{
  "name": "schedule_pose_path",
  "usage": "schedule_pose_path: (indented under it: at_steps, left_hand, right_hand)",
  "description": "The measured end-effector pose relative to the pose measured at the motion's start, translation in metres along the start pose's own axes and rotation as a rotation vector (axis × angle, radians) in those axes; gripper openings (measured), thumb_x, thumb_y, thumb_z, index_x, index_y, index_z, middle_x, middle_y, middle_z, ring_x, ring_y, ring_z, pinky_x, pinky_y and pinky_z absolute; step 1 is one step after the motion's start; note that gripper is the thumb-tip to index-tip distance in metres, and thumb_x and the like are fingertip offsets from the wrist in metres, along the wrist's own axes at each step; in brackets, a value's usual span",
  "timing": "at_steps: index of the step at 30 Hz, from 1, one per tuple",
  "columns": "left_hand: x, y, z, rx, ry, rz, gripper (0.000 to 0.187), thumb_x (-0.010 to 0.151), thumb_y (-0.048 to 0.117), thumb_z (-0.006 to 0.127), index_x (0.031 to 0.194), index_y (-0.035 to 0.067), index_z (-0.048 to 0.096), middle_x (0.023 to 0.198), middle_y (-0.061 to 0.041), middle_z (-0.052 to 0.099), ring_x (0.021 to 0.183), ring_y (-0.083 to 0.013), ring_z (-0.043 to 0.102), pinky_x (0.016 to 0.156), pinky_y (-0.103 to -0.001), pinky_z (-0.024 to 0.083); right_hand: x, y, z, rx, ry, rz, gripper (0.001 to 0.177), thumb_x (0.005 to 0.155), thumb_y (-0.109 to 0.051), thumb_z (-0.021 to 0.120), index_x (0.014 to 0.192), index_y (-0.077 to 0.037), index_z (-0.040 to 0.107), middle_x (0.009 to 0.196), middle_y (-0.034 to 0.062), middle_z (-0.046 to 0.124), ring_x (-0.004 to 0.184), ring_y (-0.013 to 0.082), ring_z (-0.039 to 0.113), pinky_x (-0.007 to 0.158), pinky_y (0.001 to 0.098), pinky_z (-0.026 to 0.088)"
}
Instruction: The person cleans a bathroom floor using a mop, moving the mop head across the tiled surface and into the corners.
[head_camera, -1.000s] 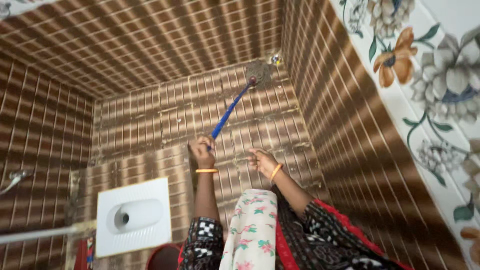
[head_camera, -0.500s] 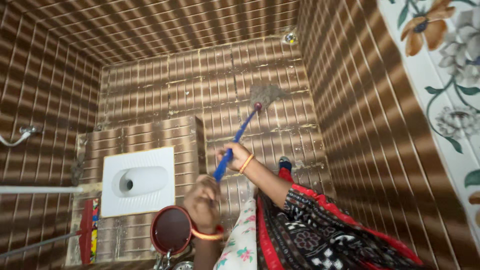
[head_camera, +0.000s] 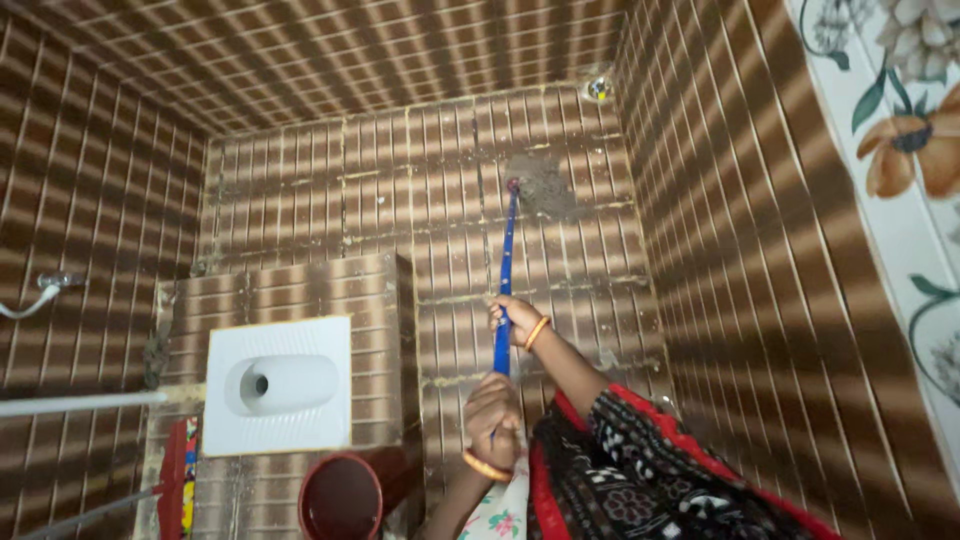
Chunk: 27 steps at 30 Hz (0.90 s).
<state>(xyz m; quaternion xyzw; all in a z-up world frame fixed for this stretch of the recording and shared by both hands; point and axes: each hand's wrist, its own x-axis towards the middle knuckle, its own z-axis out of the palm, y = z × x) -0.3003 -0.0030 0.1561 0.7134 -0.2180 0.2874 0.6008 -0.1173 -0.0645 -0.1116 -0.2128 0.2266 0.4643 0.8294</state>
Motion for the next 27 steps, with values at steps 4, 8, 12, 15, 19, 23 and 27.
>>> schedule_pose_path:
  at_steps: [4,8,12,15,19,23,27]
  left_hand:
    - [0.009,-0.128,0.041,-0.003,-0.173,0.047,0.025,0.086,0.02,0.058,0.066,0.007,0.047,0.068,-0.011,0.054,0.068,-0.0332,0.059,0.074,-0.047,0.05]
    - [0.055,-0.257,0.065,0.041,-0.324,-0.073,0.017,0.078,0.022,0.054,0.067,0.009,0.052,0.071,-0.011,0.058,0.072,-0.0325,0.059,0.076,-0.047,0.047]
    - [0.13,-0.36,0.058,0.159,-0.171,-0.071,0.013,0.079,0.014,0.049,0.068,0.008,0.051,0.07,-0.011,0.056,0.07,-0.0271,0.054,0.07,-0.043,0.044]
    - [0.189,-0.396,0.063,0.039,0.011,-0.296,0.023,0.08,0.009,0.041,0.062,0.011,0.054,0.06,-0.004,0.055,0.054,-0.0169,0.048,0.05,-0.032,0.042]
    - [0.204,-0.379,0.039,-0.139,-0.041,-0.277,0.02,0.082,0.006,0.04,0.066,0.005,0.053,0.06,-0.006,0.048,0.052,-0.0157,0.04,0.049,-0.033,0.033]
    - [0.141,-0.331,0.025,0.032,-0.062,-0.115,0.023,0.083,0.009,0.04,0.062,0.007,0.046,0.06,-0.003,0.047,0.053,-0.0159,0.045,0.053,-0.03,0.038]
    - [0.073,-0.268,0.006,-0.026,-0.008,-0.281,0.02,0.085,0.01,0.04,0.067,0.004,0.048,0.067,-0.004,0.05,0.06,-0.0148,0.047,0.057,-0.029,0.038]
  right_hand:
    - [0.017,-0.088,-0.003,-0.258,0.252,-0.117,0.031,0.095,-0.044,0.059,0.095,-0.013,0.058,0.073,0.0011,0.063,0.059,0.0147,0.06,0.054,0.0344,0.05]
    - [-0.011,-0.136,-0.025,-0.172,0.174,-0.07,0.051,0.094,-0.055,0.06,0.106,-0.006,0.063,0.086,0.009,0.071,0.072,0.0235,0.069,0.061,0.0361,0.056]
    - [-0.058,-0.15,-0.057,-0.161,0.203,-0.251,0.027,0.098,-0.035,0.064,0.118,-0.017,0.066,0.092,0.002,0.067,0.079,0.0159,0.064,0.067,0.0326,0.052]
    - [-0.075,-0.148,-0.062,-0.019,0.226,-0.303,0.023,0.098,-0.028,0.063,0.118,-0.016,0.066,0.091,0.001,0.067,0.077,0.0162,0.063,0.069,0.0329,0.054]
    - [-0.085,-0.14,-0.054,0.02,0.242,-0.285,0.023,0.096,-0.028,0.062,0.115,-0.017,0.066,0.089,0.0013,0.067,0.075,0.0165,0.063,0.067,0.0331,0.053]
    - [-0.083,-0.133,-0.04,-0.063,0.224,-0.315,0.021,0.099,-0.027,0.066,0.117,-0.017,0.065,0.09,0.0022,0.066,0.077,0.0159,0.063,0.067,0.0328,0.052]
    - [-0.084,-0.111,-0.031,-0.164,0.161,-0.297,0.029,0.099,-0.031,0.062,0.123,-0.017,0.064,0.096,0.0044,0.069,0.083,0.0175,0.065,0.07,0.0343,0.053]
